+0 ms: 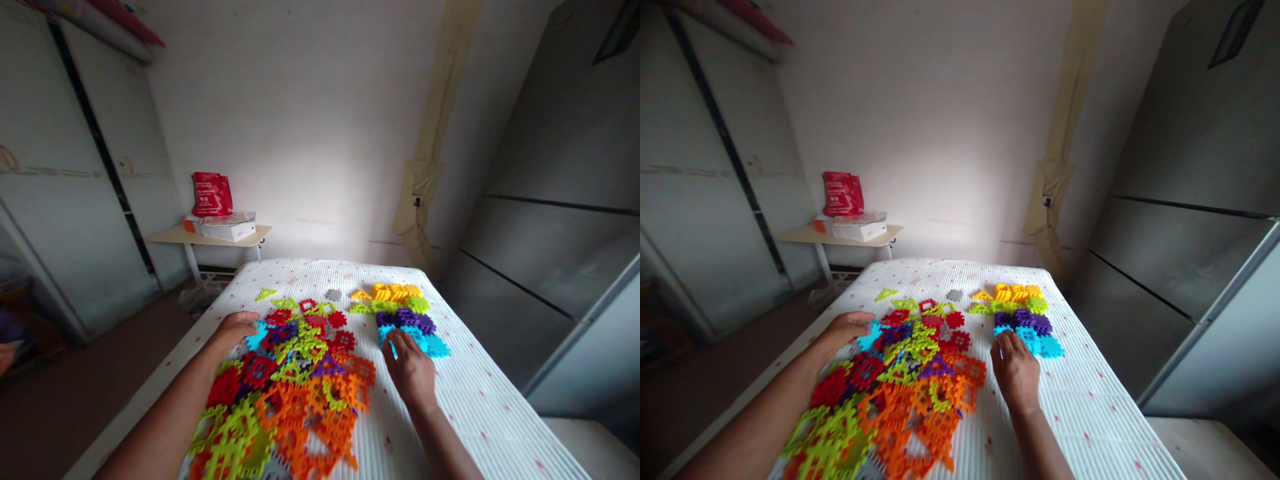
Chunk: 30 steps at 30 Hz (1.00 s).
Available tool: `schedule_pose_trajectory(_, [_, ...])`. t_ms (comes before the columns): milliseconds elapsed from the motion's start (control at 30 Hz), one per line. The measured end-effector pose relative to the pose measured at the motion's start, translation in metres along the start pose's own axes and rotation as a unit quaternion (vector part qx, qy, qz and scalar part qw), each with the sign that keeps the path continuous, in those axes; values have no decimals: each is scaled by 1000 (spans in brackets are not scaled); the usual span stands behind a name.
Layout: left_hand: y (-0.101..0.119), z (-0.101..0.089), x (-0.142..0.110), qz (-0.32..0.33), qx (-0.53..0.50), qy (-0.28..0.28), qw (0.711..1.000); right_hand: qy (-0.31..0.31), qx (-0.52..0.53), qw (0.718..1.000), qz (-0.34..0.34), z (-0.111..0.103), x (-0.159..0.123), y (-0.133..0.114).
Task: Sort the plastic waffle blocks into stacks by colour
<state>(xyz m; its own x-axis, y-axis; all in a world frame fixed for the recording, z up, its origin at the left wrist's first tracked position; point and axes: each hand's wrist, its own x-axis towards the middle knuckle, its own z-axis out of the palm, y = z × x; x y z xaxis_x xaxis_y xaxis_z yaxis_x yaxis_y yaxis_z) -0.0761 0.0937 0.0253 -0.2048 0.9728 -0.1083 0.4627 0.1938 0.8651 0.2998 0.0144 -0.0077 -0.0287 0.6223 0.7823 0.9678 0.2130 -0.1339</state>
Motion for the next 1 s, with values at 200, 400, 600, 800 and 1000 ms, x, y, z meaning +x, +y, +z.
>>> schedule_pose_trajectory(200, [36,-6,-22,53,-47,-3,997,-4,34,999,5,-2,1,-1])
schedule_pose_trajectory(400, [65,9,-73,111,-103,-37,988,-58,185,980,35,-8,-2,-24])
schedule_pose_trajectory(600, [62,65,-111,115,-173,-22,978,-90,318,942,59,-17,-4,-60])
schedule_pose_trajectory(800, [61,111,-121,88,-272,-14,958,-121,416,895,109,-19,-8,-75])
schedule_pose_trajectory(1000, [58,128,-127,95,-301,-37,948,-95,410,902,96,-15,-9,-74])
